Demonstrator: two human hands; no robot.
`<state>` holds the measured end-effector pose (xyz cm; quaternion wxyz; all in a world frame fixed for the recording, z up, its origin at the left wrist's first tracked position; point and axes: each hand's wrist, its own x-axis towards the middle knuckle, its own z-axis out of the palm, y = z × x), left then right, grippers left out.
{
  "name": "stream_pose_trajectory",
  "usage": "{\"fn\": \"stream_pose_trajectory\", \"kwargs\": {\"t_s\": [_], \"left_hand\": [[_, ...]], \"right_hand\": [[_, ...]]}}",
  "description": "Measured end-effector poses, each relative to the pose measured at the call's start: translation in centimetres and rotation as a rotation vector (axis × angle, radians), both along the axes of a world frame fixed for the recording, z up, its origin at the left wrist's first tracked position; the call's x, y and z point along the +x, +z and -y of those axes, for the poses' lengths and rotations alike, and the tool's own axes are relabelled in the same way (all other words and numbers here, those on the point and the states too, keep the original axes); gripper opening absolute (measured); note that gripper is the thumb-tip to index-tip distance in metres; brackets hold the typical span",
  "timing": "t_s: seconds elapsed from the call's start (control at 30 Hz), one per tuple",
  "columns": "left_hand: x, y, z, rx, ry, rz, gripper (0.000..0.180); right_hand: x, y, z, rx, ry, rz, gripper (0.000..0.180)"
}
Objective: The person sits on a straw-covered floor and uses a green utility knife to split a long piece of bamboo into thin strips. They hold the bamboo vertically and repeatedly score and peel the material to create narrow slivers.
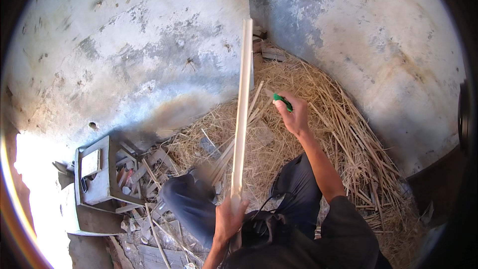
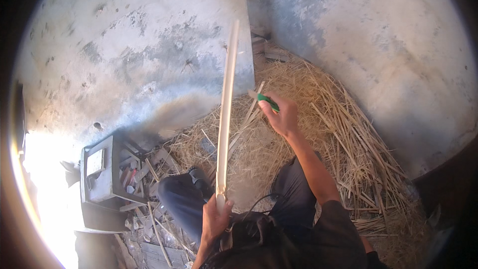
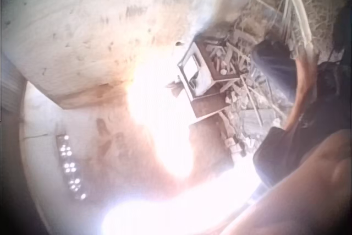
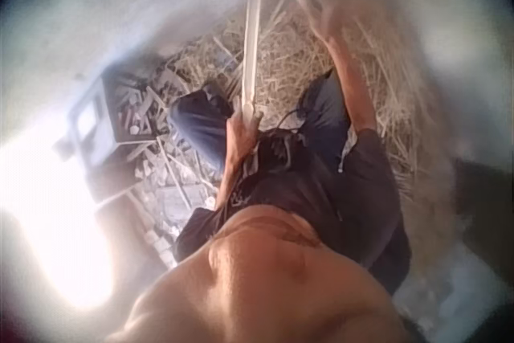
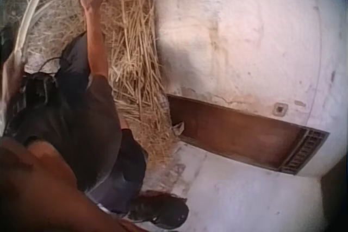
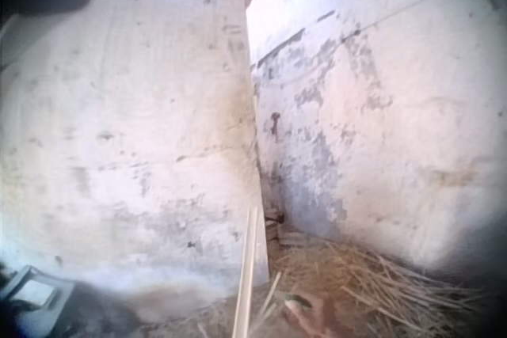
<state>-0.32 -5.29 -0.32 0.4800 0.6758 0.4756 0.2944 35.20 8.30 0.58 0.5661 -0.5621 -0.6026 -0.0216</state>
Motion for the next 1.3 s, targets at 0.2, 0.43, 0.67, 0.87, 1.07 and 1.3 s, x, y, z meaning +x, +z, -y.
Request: {"fn": "stream_pose_trajectory", "kwargs": {"t_s": [0.2, 0.43, 0.67, 0.87, 1.07, 1.3], "left_hand": [[0.5, -1.1, -2.3, 0.083, 0.150, 0.152, 0.024], [1.9, 0.0, -3.6, 0.129, 0.166, 0.110, 0.025], [3.0, 1.0, -3.3, 0.194, 0.200, 0.053, 0.029], [3.2, 1.3, -3.1, 0.189, 0.219, 0.074, 0.029], [2.7, -0.1, -3.0, 0.079, 0.190, 0.092, 0.024], [1.8, -0.2, -2.5, 0.049, 0.120, 0.105, 0.024]], "right_hand": [[-3.7, -1.3, 1.8, -0.081, 0.320, -0.050, 0.054], [-8.2, -0.3, 2.9, 0.153, 0.482, 0.373, 0.045], [-8.2, -1.1, 2.8, 0.154, 0.466, 0.347, 0.046], [-7.9, -0.8, 2.9, 0.184, 0.416, 0.412, 0.045], [-7.8, -0.2, 2.7, 0.201, 0.378, 0.388, 0.043], [-6.6, -0.8, 2.2, 0.113, 0.340, 0.266, 0.039]]}}
